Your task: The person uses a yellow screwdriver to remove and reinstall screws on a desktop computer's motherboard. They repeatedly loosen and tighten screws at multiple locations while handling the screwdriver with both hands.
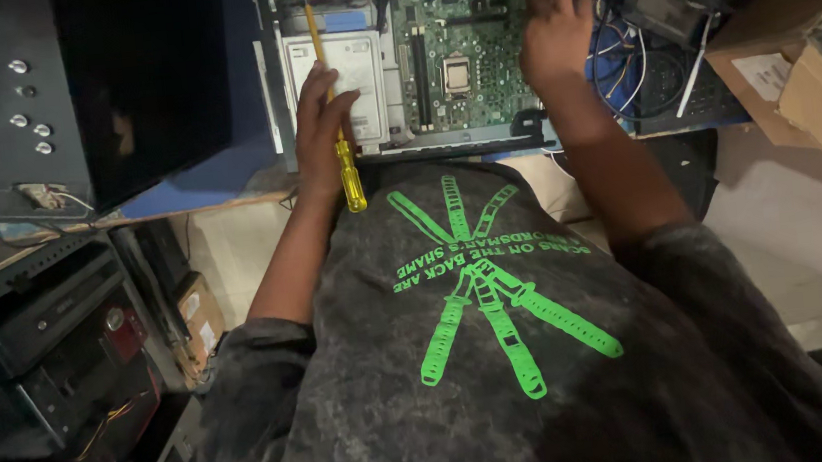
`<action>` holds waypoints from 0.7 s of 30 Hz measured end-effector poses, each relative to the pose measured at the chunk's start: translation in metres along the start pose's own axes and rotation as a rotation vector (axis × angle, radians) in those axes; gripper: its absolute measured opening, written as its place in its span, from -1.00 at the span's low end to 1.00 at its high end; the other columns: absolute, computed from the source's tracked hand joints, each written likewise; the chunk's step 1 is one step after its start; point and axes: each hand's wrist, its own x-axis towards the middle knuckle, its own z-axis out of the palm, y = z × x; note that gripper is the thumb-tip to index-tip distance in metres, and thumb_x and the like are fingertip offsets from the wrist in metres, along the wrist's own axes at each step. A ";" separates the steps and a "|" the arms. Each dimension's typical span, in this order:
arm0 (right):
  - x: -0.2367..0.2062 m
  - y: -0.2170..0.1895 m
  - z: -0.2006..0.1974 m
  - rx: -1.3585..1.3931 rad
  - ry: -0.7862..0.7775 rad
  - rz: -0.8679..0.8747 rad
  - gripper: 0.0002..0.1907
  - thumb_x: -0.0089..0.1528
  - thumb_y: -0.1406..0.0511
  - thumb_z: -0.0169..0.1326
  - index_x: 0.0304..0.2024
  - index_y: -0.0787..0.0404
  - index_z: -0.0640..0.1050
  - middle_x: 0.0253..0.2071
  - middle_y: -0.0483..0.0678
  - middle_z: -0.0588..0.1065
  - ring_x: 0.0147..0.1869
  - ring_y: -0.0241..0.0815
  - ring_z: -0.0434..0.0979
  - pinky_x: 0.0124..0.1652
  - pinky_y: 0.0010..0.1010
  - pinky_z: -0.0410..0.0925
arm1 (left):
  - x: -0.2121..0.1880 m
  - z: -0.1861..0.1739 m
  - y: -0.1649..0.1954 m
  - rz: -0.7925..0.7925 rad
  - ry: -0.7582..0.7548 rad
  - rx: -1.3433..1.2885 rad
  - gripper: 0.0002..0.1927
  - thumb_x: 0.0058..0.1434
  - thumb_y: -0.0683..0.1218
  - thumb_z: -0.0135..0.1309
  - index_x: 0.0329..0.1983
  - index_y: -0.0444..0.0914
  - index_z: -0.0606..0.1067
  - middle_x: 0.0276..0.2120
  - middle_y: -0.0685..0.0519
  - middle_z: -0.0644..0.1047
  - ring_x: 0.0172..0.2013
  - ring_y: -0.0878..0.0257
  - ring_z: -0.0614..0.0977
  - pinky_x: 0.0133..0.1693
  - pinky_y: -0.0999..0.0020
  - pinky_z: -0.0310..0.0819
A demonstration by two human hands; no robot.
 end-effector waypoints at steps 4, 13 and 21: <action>-0.004 0.005 -0.001 0.105 0.006 -0.005 -0.80 0.04 0.40 0.11 -0.29 0.21 0.67 0.03 0.00 0.53 0.56 0.17 0.13 0.45 0.06 0.03 | 0.000 0.002 -0.002 -0.072 0.036 -0.058 -0.67 0.36 -0.19 0.01 0.19 -0.28 0.46 0.48 -0.06 0.19 0.02 0.20 0.41 -0.23 0.45 0.37; -0.004 -0.005 0.001 0.082 0.113 -0.087 -0.79 0.23 0.27 0.12 -0.15 0.24 0.63 0.09 0.07 0.50 0.48 0.25 0.21 0.42 0.13 0.02 | -0.002 0.002 0.000 -0.091 0.041 -0.068 -0.69 0.37 -0.19 0.00 0.17 -0.29 0.49 0.48 -0.06 0.20 0.06 0.20 0.39 -0.13 0.47 0.33; -0.034 -0.023 -0.016 0.060 -0.582 -0.078 -0.82 0.13 0.27 0.10 -0.30 0.14 0.68 -0.26 0.06 0.62 -0.03 0.07 0.56 0.25 0.31 -0.01 | 0.001 -0.003 -0.012 0.020 0.022 0.037 -0.68 0.43 -0.17 0.04 0.23 -0.29 0.48 0.49 -0.10 0.20 0.44 0.24 0.29 0.32 0.47 0.25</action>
